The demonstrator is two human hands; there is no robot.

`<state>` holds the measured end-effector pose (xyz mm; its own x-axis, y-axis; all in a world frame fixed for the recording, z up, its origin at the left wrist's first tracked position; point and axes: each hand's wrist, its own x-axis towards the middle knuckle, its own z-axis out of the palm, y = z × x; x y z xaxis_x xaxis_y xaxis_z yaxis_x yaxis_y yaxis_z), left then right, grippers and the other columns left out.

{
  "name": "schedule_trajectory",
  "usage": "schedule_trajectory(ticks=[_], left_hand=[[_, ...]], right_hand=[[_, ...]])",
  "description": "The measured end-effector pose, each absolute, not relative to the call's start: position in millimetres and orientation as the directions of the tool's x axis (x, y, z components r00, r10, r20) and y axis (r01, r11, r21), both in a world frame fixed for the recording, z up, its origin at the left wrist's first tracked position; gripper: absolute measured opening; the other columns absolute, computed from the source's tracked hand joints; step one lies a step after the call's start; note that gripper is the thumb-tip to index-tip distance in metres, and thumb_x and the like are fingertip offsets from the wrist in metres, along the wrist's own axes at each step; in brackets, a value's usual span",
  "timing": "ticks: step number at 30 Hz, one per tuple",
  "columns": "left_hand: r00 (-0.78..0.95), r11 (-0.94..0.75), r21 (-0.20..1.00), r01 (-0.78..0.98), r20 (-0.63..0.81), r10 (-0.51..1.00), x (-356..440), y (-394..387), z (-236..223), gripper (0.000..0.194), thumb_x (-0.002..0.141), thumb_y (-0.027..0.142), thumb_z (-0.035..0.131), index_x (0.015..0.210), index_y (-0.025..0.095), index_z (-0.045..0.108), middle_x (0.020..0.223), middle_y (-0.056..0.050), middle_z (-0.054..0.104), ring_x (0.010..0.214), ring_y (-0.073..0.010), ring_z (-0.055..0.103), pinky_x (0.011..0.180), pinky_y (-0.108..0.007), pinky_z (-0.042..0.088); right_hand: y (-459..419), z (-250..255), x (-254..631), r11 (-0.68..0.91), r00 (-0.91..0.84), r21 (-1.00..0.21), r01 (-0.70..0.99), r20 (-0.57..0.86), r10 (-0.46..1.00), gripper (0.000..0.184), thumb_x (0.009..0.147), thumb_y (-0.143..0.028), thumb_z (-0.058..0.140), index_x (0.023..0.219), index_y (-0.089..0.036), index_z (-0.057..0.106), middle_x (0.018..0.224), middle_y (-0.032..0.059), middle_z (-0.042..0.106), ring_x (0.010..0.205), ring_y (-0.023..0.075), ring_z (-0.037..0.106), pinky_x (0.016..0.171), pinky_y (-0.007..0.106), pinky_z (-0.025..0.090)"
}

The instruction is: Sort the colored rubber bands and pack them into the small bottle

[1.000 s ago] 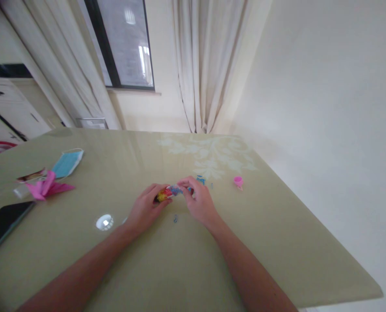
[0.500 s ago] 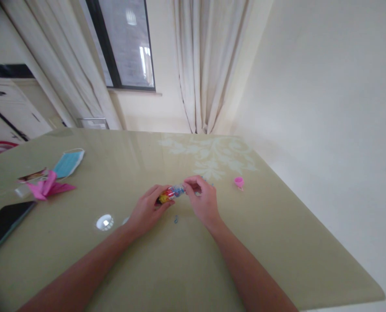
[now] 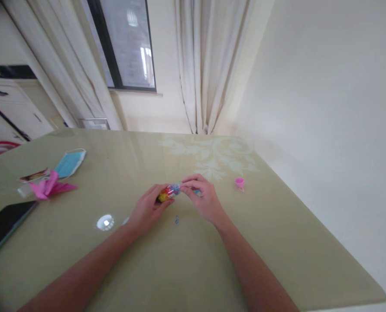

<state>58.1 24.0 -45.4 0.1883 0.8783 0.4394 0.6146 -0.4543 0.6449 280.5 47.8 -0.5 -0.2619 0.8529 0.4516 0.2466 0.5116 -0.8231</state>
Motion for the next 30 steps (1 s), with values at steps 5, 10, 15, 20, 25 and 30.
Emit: schedule_trajectory(ticks=[5,10,15,20,25,30], left_hand=[[0.2,-0.462,0.628,0.626,0.443,0.874,57,24,-47,0.034,0.098,0.031,0.067,0.131,0.025,0.063,0.12,-0.009,0.071,0.109,-0.0259,0.069,0.093,-0.038,0.059],[0.202,-0.474,0.649,0.596,0.45,0.87,57,23,-47,0.035,0.1,0.031,0.066,0.133,0.025,0.061,0.122,-0.009,0.07,0.113,-0.0261,0.068,0.096,-0.04,0.059],[0.198,-0.477,0.644,0.598,0.458,0.867,58,23,-48,0.034,0.1,0.031,0.065,0.133,0.026,0.06,0.122,-0.008,0.071,0.112,-0.0252,0.07,0.093,-0.038,0.06],[0.208,-0.486,0.619,0.617,0.466,0.86,58,23,-47,0.033,0.099,0.032,0.067,0.131,0.026,0.062,0.117,-0.007,0.073,0.107,-0.0242,0.071,0.094,-0.038,0.059],[0.184,-0.464,0.628,0.625,0.459,0.869,57,24,-47,0.034,0.099,0.032,0.067,0.131,0.025,0.062,0.12,-0.008,0.073,0.108,-0.0252,0.07,0.092,-0.038,0.06],[0.176,-0.462,0.627,0.627,0.463,0.868,58,24,-47,0.035,0.098,0.033,0.068,0.132,0.026,0.062,0.12,-0.008,0.073,0.108,-0.0249,0.071,0.092,-0.038,0.06]], right_hand=[[44,4,281,0.537,-0.39,-0.768,0.35,0.402,0.829,0.026,0.099,-0.047,0.067,0.099,-0.027,0.085,0.12,0.0096,0.069,0.108,0.024,0.067,0.09,0.039,0.057],[42,4,281,0.521,-0.341,-0.799,0.302,0.42,0.841,0.031,0.102,-0.048,0.061,0.098,-0.029,0.085,0.116,0.0086,0.071,0.111,0.0251,0.066,0.095,0.041,0.055],[44,5,287,0.477,-0.214,-0.85,0.223,0.435,0.875,0.041,0.104,-0.054,0.056,0.093,-0.028,0.085,0.113,0.0085,0.071,0.103,0.0249,0.067,0.09,0.04,0.056],[44,4,285,0.489,-0.345,-0.832,0.263,0.392,0.853,0.046,0.104,-0.059,0.051,0.102,-0.028,0.085,0.119,0.0085,0.071,0.106,0.0248,0.067,0.092,0.04,0.056],[46,4,287,0.481,-0.297,-0.849,0.219,0.411,0.862,0.044,0.106,-0.053,0.049,0.099,-0.027,0.085,0.122,0.0083,0.072,0.101,0.023,0.067,0.084,0.037,0.056],[71,-14,314,0.407,-0.075,-0.816,0.412,0.415,0.907,0.034,0.099,-0.049,0.059,0.091,-0.023,0.079,0.1,0.0094,0.075,0.089,0.0231,0.069,0.079,0.038,0.057]])
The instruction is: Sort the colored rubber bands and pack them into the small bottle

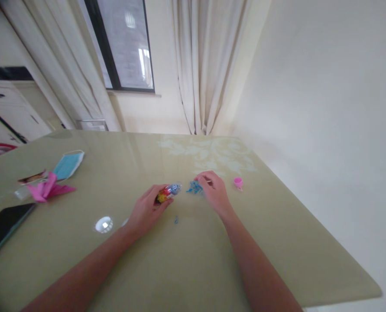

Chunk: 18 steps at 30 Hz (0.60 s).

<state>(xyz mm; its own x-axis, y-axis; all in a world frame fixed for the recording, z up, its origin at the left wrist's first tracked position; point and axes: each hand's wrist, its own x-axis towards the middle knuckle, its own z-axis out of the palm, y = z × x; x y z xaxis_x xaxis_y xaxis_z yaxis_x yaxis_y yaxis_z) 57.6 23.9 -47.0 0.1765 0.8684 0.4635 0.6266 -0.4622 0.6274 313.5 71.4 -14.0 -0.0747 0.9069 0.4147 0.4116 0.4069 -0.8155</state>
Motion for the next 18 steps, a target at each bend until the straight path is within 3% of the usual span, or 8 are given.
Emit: schedule_trajectory(ticks=[3,7,13,18], left_hand=[[0.181,-0.466,0.63,0.622,0.463,0.868,58,24,-47,0.034,0.099,0.032,0.067,0.131,0.025,0.062,0.119,-0.008,0.072,0.108,-0.0247,0.071,0.092,-0.038,0.06],[0.181,-0.46,0.634,0.621,0.456,0.872,58,25,-48,0.034,0.098,0.033,0.067,0.131,0.025,0.062,0.12,-0.008,0.072,0.11,-0.0255,0.07,0.09,-0.038,0.061],[0.177,-0.46,0.623,0.633,0.461,0.869,57,27,-51,0.034,0.099,0.034,0.067,0.131,0.025,0.062,0.12,-0.008,0.072,0.109,-0.0252,0.07,0.092,-0.039,0.059],[0.168,-0.452,0.614,0.647,0.463,0.87,56,27,-51,0.033,0.099,0.033,0.067,0.13,0.025,0.062,0.12,-0.008,0.072,0.109,-0.0255,0.07,0.094,-0.04,0.058]], right_hand=[[86,-36,328,0.361,-0.086,-0.654,0.665,0.413,0.907,0.038,0.087,-0.049,0.076,0.113,-0.023,0.077,0.114,0.0119,0.073,0.094,0.0261,0.069,0.089,0.046,0.058],[94,-58,327,0.4,-0.21,-0.498,0.77,0.393,0.895,0.056,0.078,-0.047,0.087,0.128,-0.023,0.073,0.13,0.016,0.068,0.122,0.0348,0.062,0.109,0.055,0.048],[95,-59,313,0.449,-0.314,-0.45,0.772,0.344,0.885,0.023,0.095,-0.029,0.074,0.116,-0.022,0.078,0.113,0.0118,0.074,0.109,0.0284,0.066,0.101,0.046,0.052],[93,-53,313,0.464,-0.339,-0.414,0.783,0.342,0.876,0.015,0.095,-0.019,0.069,0.103,-0.022,0.081,0.105,0.0093,0.077,0.102,0.0263,0.069,0.093,0.041,0.053]])
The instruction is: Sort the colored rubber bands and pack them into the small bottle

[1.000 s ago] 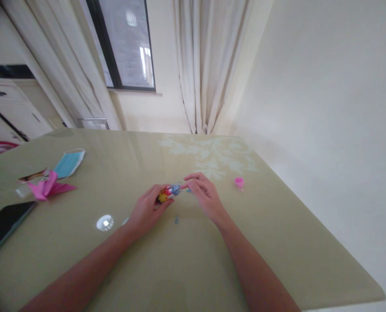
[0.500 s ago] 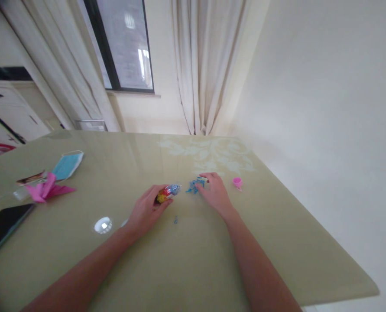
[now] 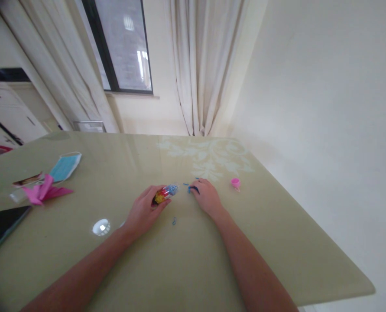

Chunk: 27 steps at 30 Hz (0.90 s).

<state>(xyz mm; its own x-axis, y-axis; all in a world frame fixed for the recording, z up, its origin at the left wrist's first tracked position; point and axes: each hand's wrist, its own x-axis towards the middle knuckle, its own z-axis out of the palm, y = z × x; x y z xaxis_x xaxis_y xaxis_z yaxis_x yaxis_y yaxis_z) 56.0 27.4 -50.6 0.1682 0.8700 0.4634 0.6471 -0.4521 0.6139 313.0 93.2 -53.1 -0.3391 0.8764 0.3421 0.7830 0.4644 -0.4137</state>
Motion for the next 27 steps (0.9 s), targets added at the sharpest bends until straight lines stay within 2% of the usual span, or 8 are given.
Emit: schedule_trajectory(ticks=[2,6,12,16,22,27], left_hand=[[0.172,-0.453,0.604,0.655,0.465,0.869,56,27,-51,0.033,0.098,0.033,0.068,0.13,0.025,0.062,0.119,-0.008,0.072,0.108,-0.0255,0.07,0.094,-0.04,0.058],[0.171,-0.451,0.571,0.686,0.476,0.863,55,28,-51,0.034,0.097,0.032,0.069,0.13,0.025,0.063,0.118,-0.008,0.073,0.108,-0.026,0.069,0.095,-0.04,0.057],[0.162,-0.444,0.561,0.699,0.48,0.862,55,28,-52,0.034,0.096,0.029,0.072,0.128,0.025,0.065,0.117,-0.006,0.073,0.107,-0.0247,0.07,0.095,-0.038,0.057],[0.159,-0.45,0.546,0.706,0.497,0.853,55,28,-51,0.033,0.094,0.029,0.073,0.127,0.026,0.066,0.115,-0.005,0.074,0.104,-0.0237,0.071,0.092,-0.036,0.057],[0.157,-0.434,0.508,0.744,0.5,0.852,55,28,-52,0.033,0.094,0.027,0.073,0.126,0.026,0.065,0.115,-0.005,0.074,0.104,-0.0236,0.071,0.091,-0.036,0.057],[0.193,-0.459,0.412,0.788,0.542,0.818,54,27,-52,0.032,0.096,0.029,0.072,0.127,0.024,0.064,0.115,-0.006,0.073,0.105,-0.0251,0.069,0.09,-0.037,0.057]], right_hand=[[93,-51,314,0.461,-0.311,-0.433,0.775,0.372,0.874,0.015,0.095,-0.019,0.068,0.101,-0.024,0.082,0.101,0.0081,0.078,0.098,0.0254,0.07,0.09,0.039,0.054],[92,-47,316,0.425,-0.207,-0.548,0.72,0.416,0.886,0.019,0.096,-0.025,0.065,0.099,-0.026,0.083,0.095,0.0066,0.081,0.088,0.0236,0.072,0.084,0.038,0.055],[89,-41,316,0.363,-0.106,-0.639,0.678,0.403,0.909,0.018,0.092,-0.027,0.067,0.093,-0.026,0.085,0.096,0.0078,0.083,0.089,0.0252,0.074,0.084,0.038,0.055],[83,-33,311,0.354,-0.07,-0.712,0.606,0.396,0.916,0.017,0.09,-0.029,0.069,0.092,-0.025,0.085,0.092,0.0071,0.083,0.08,0.0235,0.073,0.077,0.036,0.055],[68,-21,295,0.416,-0.104,-0.81,0.412,0.412,0.905,0.017,0.091,-0.036,0.072,0.093,-0.025,0.085,0.088,0.005,0.082,0.077,0.0223,0.071,0.073,0.034,0.053],[59,-17,285,0.457,-0.174,-0.806,0.376,0.423,0.889,0.015,0.091,-0.038,0.074,0.091,-0.026,0.084,0.085,0.0041,0.081,0.075,0.0214,0.069,0.072,0.033,0.052]])
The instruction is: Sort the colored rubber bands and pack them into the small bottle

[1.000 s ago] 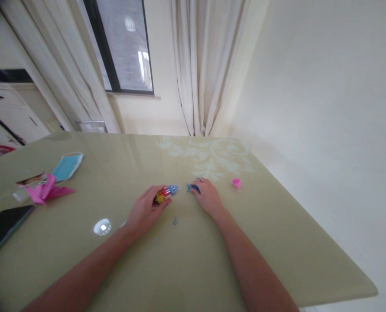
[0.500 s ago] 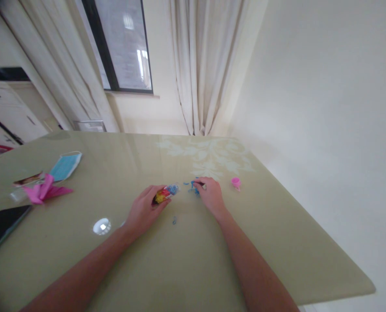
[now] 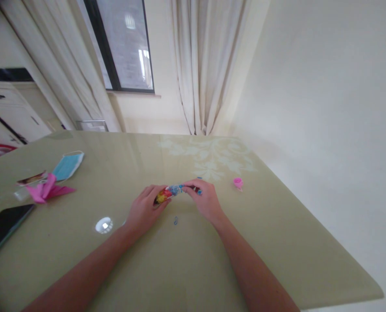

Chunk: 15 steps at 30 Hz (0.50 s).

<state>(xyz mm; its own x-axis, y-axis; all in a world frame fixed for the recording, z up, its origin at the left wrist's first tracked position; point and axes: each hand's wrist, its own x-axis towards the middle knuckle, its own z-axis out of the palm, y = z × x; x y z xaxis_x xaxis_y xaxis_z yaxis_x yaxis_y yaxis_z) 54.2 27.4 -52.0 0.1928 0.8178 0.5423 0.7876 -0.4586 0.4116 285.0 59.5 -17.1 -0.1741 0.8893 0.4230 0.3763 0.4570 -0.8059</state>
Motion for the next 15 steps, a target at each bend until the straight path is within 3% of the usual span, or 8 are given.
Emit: schedule_trajectory(ticks=[7,15], left_hand=[[0.26,-0.517,0.324,0.792,0.588,0.766,51.6,27.4,-51.0,0.034,0.098,0.027,0.07,0.131,0.024,0.063,0.118,-0.007,0.072,0.108,-0.0256,0.067,0.094,-0.038,0.056],[0.287,-0.545,0.319,0.775,0.591,0.754,52.6,27.2,-49.6,0.033,0.098,0.031,0.07,0.13,0.024,0.064,0.118,-0.008,0.073,0.108,-0.0261,0.067,0.094,-0.04,0.056]], right_hand=[[60.2,-21.0,281.9,0.358,-0.153,-0.879,0.316,0.325,0.933,0.015,0.082,-0.036,0.08,0.088,-0.023,0.076,0.082,0.0042,0.08,0.071,0.0206,0.07,0.066,0.032,0.05],[60.0,-25.0,279.5,0.336,-0.123,-0.902,0.271,0.314,0.942,0.019,0.079,-0.039,0.084,0.079,-0.022,0.076,0.075,0.0037,0.076,0.068,0.0208,0.07,0.067,0.033,0.055]])
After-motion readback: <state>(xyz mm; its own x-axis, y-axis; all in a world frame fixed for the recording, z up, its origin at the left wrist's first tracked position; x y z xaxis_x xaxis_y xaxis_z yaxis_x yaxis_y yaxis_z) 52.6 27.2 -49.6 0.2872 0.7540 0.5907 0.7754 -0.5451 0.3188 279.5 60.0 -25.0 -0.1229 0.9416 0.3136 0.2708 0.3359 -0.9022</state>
